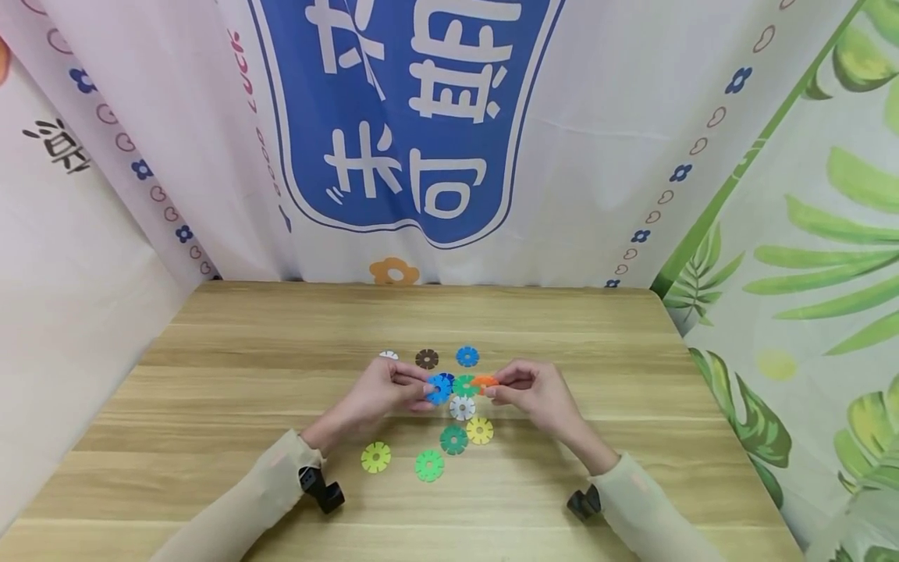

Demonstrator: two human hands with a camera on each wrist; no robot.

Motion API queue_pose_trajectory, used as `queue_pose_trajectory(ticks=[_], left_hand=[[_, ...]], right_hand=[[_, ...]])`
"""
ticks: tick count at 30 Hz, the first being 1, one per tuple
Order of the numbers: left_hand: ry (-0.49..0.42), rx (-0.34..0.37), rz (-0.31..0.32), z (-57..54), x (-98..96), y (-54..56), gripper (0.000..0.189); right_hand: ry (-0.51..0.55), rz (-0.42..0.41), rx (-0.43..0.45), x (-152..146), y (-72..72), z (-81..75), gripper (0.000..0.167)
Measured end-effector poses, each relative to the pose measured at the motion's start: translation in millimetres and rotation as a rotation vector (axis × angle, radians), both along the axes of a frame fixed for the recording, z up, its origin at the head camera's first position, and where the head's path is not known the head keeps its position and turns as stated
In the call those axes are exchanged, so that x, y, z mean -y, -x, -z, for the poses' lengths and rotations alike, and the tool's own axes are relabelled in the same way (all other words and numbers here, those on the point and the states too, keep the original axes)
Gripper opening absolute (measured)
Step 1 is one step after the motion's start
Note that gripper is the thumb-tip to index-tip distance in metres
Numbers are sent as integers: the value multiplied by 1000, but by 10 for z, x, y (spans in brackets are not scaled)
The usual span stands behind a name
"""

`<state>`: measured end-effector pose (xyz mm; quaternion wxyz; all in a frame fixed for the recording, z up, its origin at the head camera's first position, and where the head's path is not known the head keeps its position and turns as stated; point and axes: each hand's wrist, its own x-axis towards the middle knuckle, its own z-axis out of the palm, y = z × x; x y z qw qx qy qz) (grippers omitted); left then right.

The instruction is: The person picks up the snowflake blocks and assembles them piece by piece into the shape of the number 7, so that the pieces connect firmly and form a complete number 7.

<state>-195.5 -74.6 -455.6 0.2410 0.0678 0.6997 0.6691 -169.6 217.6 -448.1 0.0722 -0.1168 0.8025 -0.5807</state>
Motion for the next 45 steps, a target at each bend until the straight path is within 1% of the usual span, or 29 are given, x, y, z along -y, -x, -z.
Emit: queue_pose_trajectory(ticks=[4, 8, 13, 16, 20, 23, 26, 29, 33, 40, 42, 45], left_hand=[[-1, -26, -30, -20, -25, -5, 19], [26, -81, -18, -41, -34, -20, 17], [58, -140, -10, -52, -54, -62, 15], [73, -176, -22, -38, -64, -87, 14], [122, -237, -38, 2, -69, -131, 8], [154, -298, -31, 21, -72, -157, 5], [150, -343, -21, 15, -77, -163, 4], [149, -363, -19, 1, -72, -161, 5], [167, -396, -16, -6, -53, -166, 5], [201, -469, 19, -57, -26, -160, 2], [212, -470, 23, -81, -17, -159, 5], [218, -448, 27, -106, -7, -158, 7]], right_hand=[[-24, 0, -3, 6, 2, -24, 19], [-28, -1, 6, 10, 0, -37, 21], [-10, -15, 10, 18, 0, -20, 18], [0, -19, 6, 40, -10, -15, 16], [13, -26, 21, 69, -28, -4, 16], [18, -35, 36, 82, -33, 1, 16], [14, -32, 27, 96, -23, -17, 14], [20, -34, 18, 112, -12, -51, 14], [46, -57, 39, 140, -2, -91, 15], [27, -79, 38, 163, 18, -122, 15], [25, -89, 45, 166, 27, -124, 15], [29, -104, 62, 172, 36, -125, 15]])
